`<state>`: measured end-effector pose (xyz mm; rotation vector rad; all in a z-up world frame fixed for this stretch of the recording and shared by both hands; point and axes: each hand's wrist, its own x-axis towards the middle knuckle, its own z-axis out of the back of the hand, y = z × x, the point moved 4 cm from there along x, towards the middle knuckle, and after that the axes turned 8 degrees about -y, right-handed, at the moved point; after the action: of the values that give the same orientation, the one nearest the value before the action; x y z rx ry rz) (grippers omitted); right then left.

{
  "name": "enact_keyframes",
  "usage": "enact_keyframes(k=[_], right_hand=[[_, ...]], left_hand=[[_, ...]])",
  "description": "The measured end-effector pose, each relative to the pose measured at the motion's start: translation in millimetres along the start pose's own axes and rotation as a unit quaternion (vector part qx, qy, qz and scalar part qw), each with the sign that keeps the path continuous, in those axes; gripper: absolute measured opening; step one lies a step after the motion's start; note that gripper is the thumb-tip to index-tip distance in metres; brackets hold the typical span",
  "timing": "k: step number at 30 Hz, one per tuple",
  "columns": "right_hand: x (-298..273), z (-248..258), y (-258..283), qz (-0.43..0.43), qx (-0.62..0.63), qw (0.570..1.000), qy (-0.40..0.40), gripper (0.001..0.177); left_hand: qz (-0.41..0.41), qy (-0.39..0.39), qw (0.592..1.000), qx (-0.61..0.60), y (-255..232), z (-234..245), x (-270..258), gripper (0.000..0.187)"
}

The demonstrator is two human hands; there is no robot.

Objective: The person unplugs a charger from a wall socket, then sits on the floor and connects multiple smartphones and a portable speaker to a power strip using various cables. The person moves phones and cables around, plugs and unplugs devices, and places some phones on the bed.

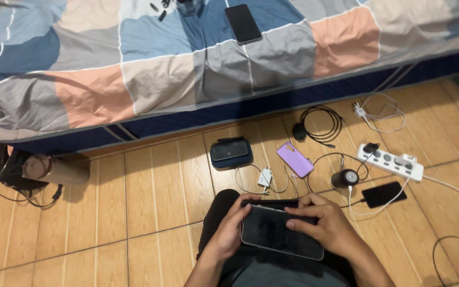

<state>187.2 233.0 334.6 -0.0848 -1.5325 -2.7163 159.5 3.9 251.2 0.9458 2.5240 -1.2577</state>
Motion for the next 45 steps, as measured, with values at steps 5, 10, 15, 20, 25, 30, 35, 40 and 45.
enact_keyframes(k=[5,10,15,20,25,30,35,40,45], right_hand=[[-25.5,7.2,6.9,-0.089,-0.101,0.953,-0.272,0.06],[-52.2,-5.7,-2.2,-0.002,-0.246,0.89,-0.385,0.064],[-56.6,-18.9,-85.2,-0.161,0.334,0.874,-0.314,0.056],[-79.1,-25.8,-119.1,-0.298,0.577,0.74,-0.175,0.053],[-103.4,-37.4,-112.2,-0.323,0.598,0.732,-0.048,0.048],[-125.8,-65.1,-155.6,-0.382,0.548,0.744,-0.023,0.044],[-145.7,-83.9,-194.7,-0.306,0.575,0.759,0.002,0.042],[-148.9,-98.7,-186.2,-0.396,0.546,0.735,-0.074,0.036],[-123.3,-90.4,-144.2,-0.348,0.553,0.756,-0.051,0.04]], left_hand=[[-0.082,0.003,0.985,0.149,2.3,-14.7,-5.8,0.031],[-0.036,0.0,0.992,0.123,1.9,-36.3,-11.8,0.03],[0.056,0.002,0.982,0.181,9.2,-42.5,-16.1,0.035],[-0.105,0.016,0.957,0.272,19.8,-36.6,-11.3,0.036],[0.013,-0.096,0.974,0.204,45.5,-6.6,-2.4,0.031],[0.02,-0.119,0.965,0.235,54.2,12.7,-13.2,0.029],[0.058,-0.094,0.974,0.2,60.2,22.0,-22.2,0.024],[0.051,-0.158,0.961,0.222,66.5,29.2,-18.7,0.022],[0.067,-0.248,0.955,0.149,68.5,31.8,-7.3,0.026]])
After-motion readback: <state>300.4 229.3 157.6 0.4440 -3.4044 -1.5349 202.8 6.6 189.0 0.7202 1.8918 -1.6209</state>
